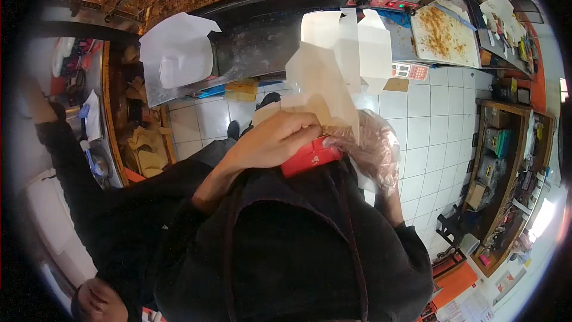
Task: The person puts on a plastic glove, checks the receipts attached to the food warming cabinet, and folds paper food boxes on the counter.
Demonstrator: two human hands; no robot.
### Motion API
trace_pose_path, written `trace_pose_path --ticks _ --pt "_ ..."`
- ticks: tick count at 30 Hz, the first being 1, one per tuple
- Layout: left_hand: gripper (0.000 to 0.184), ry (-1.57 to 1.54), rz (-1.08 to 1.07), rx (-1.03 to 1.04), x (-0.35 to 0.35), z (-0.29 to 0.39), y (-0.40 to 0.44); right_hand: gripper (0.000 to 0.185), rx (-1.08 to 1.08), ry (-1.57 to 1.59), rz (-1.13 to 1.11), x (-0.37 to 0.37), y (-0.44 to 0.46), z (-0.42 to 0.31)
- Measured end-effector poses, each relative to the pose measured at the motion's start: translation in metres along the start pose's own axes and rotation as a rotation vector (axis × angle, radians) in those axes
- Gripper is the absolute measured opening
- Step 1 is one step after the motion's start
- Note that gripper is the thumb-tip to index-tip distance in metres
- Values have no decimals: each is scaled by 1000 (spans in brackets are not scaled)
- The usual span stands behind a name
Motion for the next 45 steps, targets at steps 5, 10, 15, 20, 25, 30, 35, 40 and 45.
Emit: trace_pose_path --ticks 5,10,15,20,25,30,35,40,45 --pt "19 -137 90 -159 -5 -9 3 28 -256 -55 -12 10 -14 0" --pt "28 -13 855 99 -77 -12 -2 23 -276 6 94 3 -20 24" --pt "39 -230 489 -88 -90 -58 23 33 -259 69 158 -3 -27 53" --pt "37 -274 542 -185 -101 -45 21 37 2 109 15 -48 -24 24" --pt "39 -89 581 -83 -111 -62 30 49 115 157 -77 -79 -48 20" --pt "37 107 418 -1 -83 -23 42 37 -170 -166 369 -50 21 -48" --pt "33 155 275 38 -69 0 35 25 -568 -325 472 -48 64 -7" --pt "27 245 234 184 -64 10 23 17 -213 113 465 -57 73 29" --pt "28 337 346 120 -60 14 20 36 -657 -277 327 -44 60 -27"
Point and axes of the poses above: each hand's wrist, its own y-axis towards the middle knuckle, its own x-axis out of the palm, z = x × y, the point moved 6 cm from there along y, towards the middle knuckle, and after that the axes turned 11 degrees about -x, right-handed, at the moved point
